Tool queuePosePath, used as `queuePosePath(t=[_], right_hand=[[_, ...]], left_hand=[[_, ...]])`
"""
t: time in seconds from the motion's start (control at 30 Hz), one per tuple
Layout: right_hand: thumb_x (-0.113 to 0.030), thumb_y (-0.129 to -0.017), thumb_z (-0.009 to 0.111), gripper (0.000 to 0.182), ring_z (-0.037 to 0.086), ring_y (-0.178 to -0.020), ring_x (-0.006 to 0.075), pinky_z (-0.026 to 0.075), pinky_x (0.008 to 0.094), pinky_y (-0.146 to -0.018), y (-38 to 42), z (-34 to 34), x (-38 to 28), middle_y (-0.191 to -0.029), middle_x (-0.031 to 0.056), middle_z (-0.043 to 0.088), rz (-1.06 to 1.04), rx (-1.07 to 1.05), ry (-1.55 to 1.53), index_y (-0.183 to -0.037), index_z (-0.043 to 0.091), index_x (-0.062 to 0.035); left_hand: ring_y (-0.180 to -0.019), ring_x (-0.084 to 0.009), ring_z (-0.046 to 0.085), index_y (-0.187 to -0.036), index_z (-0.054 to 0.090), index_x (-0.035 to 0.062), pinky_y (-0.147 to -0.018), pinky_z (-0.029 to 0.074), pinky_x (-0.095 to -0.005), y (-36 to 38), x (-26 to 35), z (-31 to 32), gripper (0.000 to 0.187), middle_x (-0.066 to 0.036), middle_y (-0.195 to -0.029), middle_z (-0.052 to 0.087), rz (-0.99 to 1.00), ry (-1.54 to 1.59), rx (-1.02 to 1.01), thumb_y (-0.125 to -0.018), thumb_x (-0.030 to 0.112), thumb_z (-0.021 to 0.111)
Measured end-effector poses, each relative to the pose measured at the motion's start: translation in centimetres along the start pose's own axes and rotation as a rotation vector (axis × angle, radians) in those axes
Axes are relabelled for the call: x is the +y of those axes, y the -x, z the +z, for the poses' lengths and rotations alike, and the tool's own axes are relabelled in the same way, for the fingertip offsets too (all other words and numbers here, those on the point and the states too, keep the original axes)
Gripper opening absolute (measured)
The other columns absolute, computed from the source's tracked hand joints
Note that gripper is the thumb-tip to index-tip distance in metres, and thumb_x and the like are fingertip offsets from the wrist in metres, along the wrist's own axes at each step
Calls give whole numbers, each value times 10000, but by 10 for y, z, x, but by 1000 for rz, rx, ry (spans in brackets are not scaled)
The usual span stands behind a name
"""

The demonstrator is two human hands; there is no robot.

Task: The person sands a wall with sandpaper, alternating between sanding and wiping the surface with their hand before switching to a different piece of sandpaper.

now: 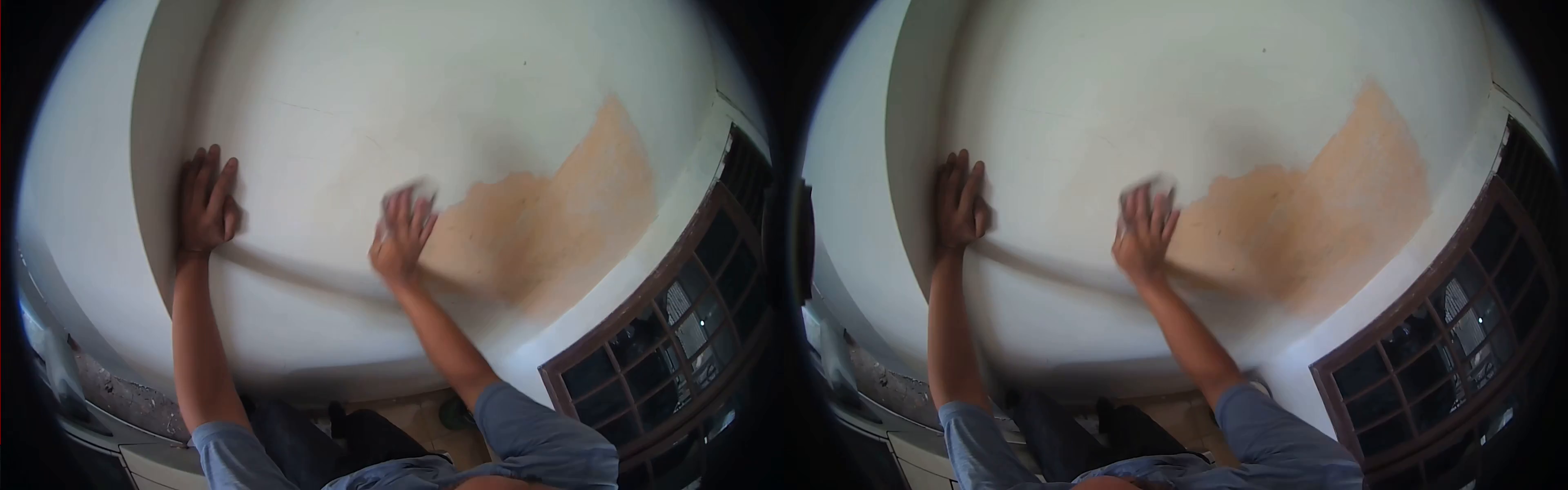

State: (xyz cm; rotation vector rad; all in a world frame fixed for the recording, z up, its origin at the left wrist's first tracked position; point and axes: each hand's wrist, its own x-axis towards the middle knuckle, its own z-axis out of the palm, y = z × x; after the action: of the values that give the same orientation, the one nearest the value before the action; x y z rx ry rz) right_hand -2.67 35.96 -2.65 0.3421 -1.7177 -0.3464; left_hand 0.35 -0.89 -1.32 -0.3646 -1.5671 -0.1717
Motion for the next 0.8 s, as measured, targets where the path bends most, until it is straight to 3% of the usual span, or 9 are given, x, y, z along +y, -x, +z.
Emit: queuePosePath(t=[0.13,0.3,0.37,0.43,0.53,0.6,0.7,0.77,0.8], right_hand=[[-246,-897,555,486,330,-1388,356,76,667,-1111,22,-34,-15,-1497,86,408,-60,-161,-210,-1361,531,-103],[-230,-973,428,549,216,-1436,375,112,622,-1127,-254,-61,81,-1553,130,286,132,224,-148,-1484,315,-65],[-250,-1039,339,475,170,-1461,325,155,538,-1172,-351,-69,104,-1566,112,261,356,296,-47,-1479,328,-70],[-250,-1035,349,465,193,-1457,314,165,543,-1167,-385,-91,96,-1550,121,298,473,325,-154,-1456,368,-55],[-255,-1030,365,453,195,-1456,315,171,542,-1164,-342,-70,83,-1535,125,328,314,336,-54,-1435,406,-55],[-269,-955,436,582,258,-1404,417,187,603,-1122,-248,-57,43,-1537,192,280,165,241,-78,-1470,317,-25],[-311,-871,569,618,255,-1421,399,63,640,-1133,-50,-32,-40,-1530,143,333,42,-81,-148,-1430,435,-83],[-254,-856,575,582,212,-1444,373,13,654,-1127,-1,-23,-53,-1543,129,312,-102,-68,-169,-1393,482,-49],[-261,-864,584,553,249,-1434,347,6,668,-1119,-18,-25,-51,-1529,92,349,-125,-100,-174,-1390,497,-112]], left_hand=[[-1290,-421,448,-1339,540,104,-1072,361,-557,3,-5,-2,570,-196,-1428,446,10,-8,-20,-773,77,479],[-1287,-415,451,-1327,555,108,-1072,365,-554,2,-1,4,575,-182,-1428,452,-24,-3,-11,-759,44,490],[-1285,-412,454,-1328,553,108,-1073,367,-549,1,1,4,589,-178,-1427,453,-17,15,-2,-748,28,496],[-1283,-413,456,-1324,557,104,-1072,366,-547,-1,1,3,590,-184,-1421,457,-11,22,23,-743,25,493],[-1282,-413,456,-1328,555,100,-1070,363,-549,0,0,4,595,-188,-1420,457,-13,22,13,-740,35,495],[-1285,-415,453,-1332,552,98,-1072,358,-552,0,0,3,596,-190,-1423,455,-17,31,8,-741,44,497],[-1302,-412,437,-1340,545,92,-1083,340,-552,3,-3,4,595,-196,-1437,440,-10,73,13,-747,73,503],[-1293,-393,454,-1326,556,99,-1076,355,-545,3,-3,-1,580,-191,-1429,451,-16,55,-38,-748,78,505],[-1293,-393,454,-1326,556,99,-1076,355,-545,2,-7,-5,580,-191,-1429,451,-12,20,-39,-748,78,505]])
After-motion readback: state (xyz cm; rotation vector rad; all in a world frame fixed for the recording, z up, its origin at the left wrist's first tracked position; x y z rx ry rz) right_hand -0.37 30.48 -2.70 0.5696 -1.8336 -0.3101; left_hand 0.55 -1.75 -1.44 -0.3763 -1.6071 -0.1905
